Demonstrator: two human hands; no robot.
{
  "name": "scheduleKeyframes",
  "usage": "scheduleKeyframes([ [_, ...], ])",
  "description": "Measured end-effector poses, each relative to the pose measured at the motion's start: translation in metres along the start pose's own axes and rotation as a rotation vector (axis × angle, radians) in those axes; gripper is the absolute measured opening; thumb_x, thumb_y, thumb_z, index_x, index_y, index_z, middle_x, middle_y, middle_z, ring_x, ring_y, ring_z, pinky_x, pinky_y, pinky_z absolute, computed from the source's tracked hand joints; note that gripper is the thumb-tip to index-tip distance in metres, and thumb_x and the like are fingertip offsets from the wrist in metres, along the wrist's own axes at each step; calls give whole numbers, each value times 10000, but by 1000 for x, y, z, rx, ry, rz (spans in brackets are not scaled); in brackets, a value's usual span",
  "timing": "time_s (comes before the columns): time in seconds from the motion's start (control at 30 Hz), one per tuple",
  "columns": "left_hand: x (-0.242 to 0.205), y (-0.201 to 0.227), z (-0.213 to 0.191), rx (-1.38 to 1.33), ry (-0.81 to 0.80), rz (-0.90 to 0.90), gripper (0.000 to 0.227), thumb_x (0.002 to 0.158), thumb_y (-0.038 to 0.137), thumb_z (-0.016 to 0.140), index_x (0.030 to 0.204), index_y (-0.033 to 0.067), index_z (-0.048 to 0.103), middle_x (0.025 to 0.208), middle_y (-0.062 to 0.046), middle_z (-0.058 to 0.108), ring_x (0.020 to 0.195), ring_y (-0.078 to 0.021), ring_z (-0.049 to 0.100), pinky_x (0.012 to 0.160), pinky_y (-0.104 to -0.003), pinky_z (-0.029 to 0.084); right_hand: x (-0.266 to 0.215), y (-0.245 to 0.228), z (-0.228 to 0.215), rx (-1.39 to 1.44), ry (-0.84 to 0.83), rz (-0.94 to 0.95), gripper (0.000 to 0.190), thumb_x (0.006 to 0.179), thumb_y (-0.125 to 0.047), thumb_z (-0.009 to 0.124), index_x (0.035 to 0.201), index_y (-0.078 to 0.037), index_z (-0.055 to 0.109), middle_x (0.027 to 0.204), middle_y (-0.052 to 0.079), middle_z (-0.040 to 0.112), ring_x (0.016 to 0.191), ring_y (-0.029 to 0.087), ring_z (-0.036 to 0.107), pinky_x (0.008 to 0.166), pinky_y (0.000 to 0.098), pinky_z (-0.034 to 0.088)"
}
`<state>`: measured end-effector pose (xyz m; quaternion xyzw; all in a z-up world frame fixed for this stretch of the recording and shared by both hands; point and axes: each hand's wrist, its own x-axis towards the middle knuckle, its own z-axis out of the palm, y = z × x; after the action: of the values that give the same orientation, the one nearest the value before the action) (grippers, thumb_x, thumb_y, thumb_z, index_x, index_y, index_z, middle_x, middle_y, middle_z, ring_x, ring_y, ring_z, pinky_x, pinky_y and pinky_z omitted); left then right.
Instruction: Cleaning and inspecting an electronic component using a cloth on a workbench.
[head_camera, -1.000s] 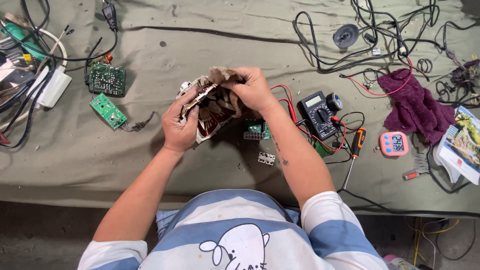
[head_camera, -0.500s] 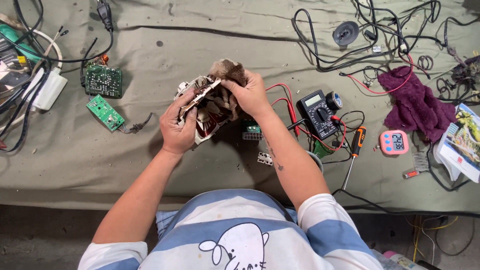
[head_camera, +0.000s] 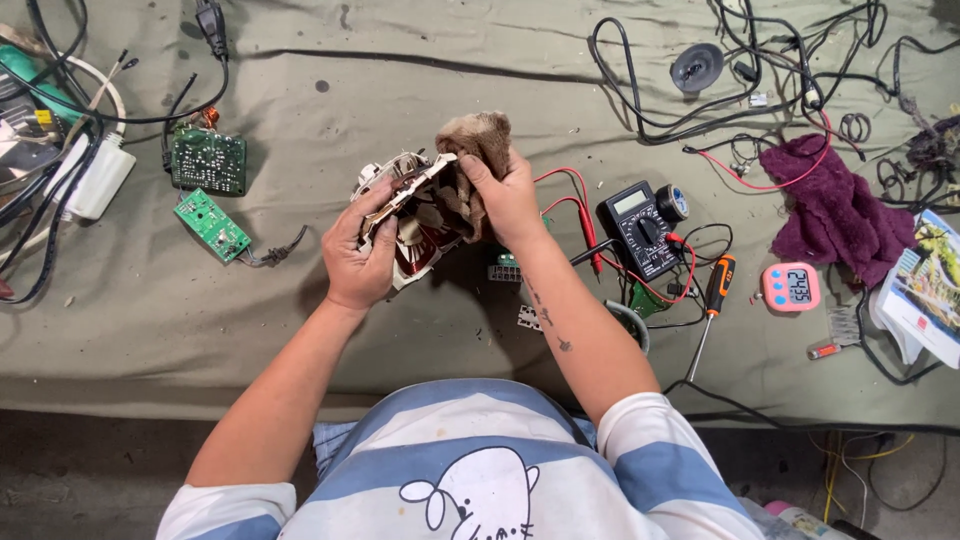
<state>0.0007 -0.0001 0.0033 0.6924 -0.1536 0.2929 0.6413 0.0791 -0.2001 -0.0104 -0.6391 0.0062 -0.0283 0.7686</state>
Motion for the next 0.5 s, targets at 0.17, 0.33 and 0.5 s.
scheduleKeyframes([
  [0.17,-1,-4,0,6,1,4,257,987,70,681,1215,-46,693,1219,-271,706,1210,-427,654,1021,-503,506,10,10,1,13,54,-186,190,990,-173,692,836,-63,676,548,92,627,484,133,607,493,228,485],
  [0.33,0,-2,0,2,2,8,255,988,74,678,1208,-53,693,1211,-271,709,1205,-427,658,1016,-503,511,-4,-30,8,293,173,116,99,974,-160,715,917,-95,667,687,79,684,584,144,679,564,271,556],
  [0.5,0,-2,0,3,8,11,253,990,71,679,1207,-58,692,1210,-276,709,1206,-430,656,1016,-507,511,-18,-29,11,99,-60,-35,220,944,-112,747,1141,-106,651,963,89,748,612,144,711,637,280,613],
])
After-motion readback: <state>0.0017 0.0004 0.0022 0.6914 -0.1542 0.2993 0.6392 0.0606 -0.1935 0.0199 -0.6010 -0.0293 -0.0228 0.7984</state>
